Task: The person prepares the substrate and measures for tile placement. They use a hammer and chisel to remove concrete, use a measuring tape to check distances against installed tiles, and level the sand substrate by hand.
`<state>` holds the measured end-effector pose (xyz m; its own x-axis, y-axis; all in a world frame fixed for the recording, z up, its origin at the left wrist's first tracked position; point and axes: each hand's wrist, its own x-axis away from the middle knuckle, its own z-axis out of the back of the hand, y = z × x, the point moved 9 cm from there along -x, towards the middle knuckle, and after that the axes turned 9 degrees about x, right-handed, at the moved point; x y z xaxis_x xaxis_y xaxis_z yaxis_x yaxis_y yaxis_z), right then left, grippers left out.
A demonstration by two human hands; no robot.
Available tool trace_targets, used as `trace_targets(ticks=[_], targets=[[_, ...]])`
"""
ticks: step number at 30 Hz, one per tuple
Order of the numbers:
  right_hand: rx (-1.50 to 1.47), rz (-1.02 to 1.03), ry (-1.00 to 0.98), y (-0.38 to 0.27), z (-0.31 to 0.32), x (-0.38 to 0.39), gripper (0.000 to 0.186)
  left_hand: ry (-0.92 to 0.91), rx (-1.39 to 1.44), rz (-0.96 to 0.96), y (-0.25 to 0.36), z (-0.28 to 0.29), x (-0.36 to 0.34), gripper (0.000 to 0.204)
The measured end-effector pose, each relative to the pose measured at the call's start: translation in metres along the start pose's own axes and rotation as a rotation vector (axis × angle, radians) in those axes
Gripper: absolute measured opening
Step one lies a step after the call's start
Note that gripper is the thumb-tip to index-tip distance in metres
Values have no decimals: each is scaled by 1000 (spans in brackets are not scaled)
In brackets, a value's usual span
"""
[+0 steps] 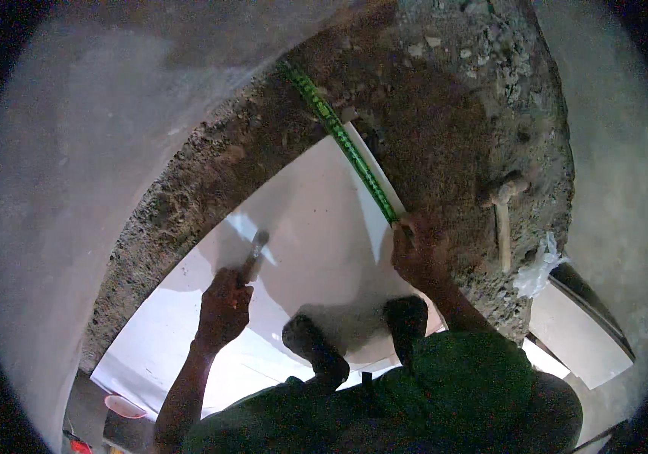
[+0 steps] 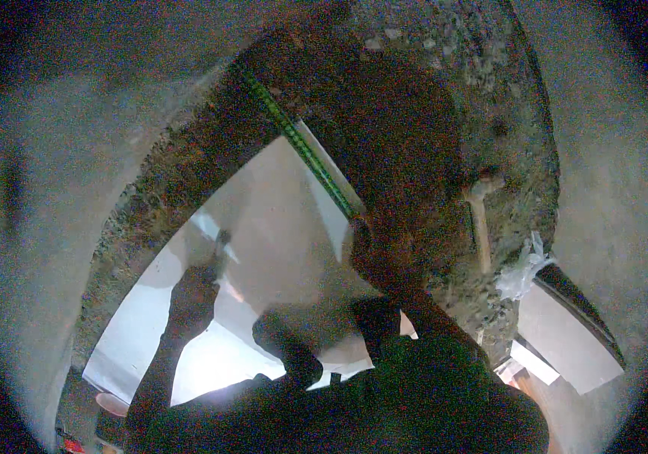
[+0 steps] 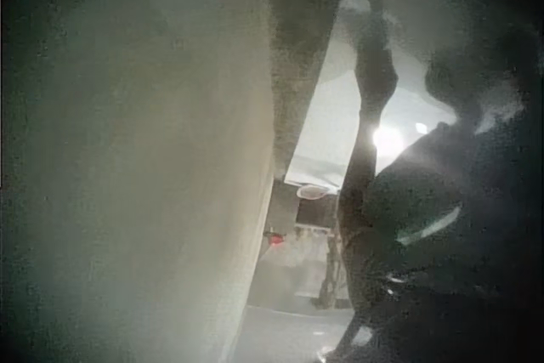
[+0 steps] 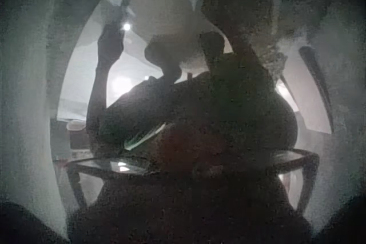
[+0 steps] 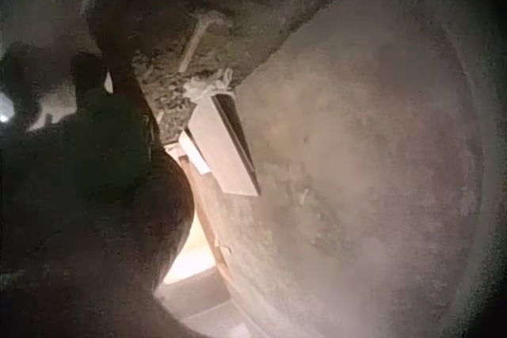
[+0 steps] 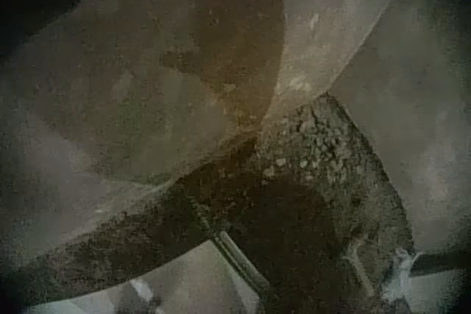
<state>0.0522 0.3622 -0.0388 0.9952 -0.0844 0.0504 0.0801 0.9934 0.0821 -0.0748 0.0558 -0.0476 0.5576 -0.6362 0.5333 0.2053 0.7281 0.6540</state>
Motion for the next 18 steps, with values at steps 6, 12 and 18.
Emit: trace_targets(ticks=[6, 12, 18], targets=[[-663, -486, -75, 35, -35, 9, 14, 144, 39, -80, -4, 3, 7, 17], [-533, -343, 40, 37, 2, -12, 20, 1, 117, 112, 0, -2, -2, 18], [-487, -388, 45, 33, -24, 26, 20, -39, 232, 291, -35, -20, 11, 18]])
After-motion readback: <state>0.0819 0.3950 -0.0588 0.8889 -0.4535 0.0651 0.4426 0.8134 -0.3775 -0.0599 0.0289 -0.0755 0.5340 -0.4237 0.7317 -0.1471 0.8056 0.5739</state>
